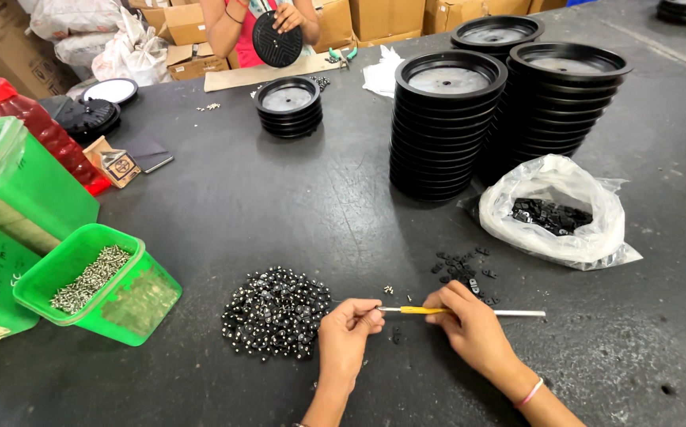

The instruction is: The person picks through a pile of mixed small black plastic parts and metal screws on a workbench, separates the metal screws from the plastic pieces by hand, and places the sorted screws into a small green container, occasionally using a yellow-handled tool to help move pieces aside.

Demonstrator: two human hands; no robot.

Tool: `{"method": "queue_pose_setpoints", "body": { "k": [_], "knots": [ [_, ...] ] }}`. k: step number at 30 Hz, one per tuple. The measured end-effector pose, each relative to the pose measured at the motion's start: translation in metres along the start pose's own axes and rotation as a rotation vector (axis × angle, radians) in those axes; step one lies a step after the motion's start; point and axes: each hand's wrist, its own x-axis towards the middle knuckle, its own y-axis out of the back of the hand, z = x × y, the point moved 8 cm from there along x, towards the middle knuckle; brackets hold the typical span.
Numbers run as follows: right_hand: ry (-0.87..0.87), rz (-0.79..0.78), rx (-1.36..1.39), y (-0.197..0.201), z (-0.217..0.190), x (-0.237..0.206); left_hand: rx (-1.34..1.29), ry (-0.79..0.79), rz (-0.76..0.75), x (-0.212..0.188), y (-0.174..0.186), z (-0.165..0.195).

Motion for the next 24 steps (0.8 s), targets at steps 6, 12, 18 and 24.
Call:
{"method": "queue_pose_setpoints", "body": {
  "k": [6, 12, 18, 24],
  "knots": [
    [0.06, -0.03, -0.19, -0.005, 0.006, 0.001, 0.021, 0.027, -0.008, -0.001, -0.002, -0.003],
    [0.212, 0.006, 0.022, 0.001, -0.012, -0.003, -0.018, 0.017, 0.031, -0.001, 0.001, -0.003],
    [0.191, 0.029, -0.152, 0.001, -0.001, 0.003, -0.036, 0.007, -0.032, 0.005, -0.003, -0.01],
    [0.12, 0.034, -0.062, 0.001, 0.011, 0.002, -0.06, 0.034, -0.016, 0.006, -0.003, -0.013]
  ]
}}
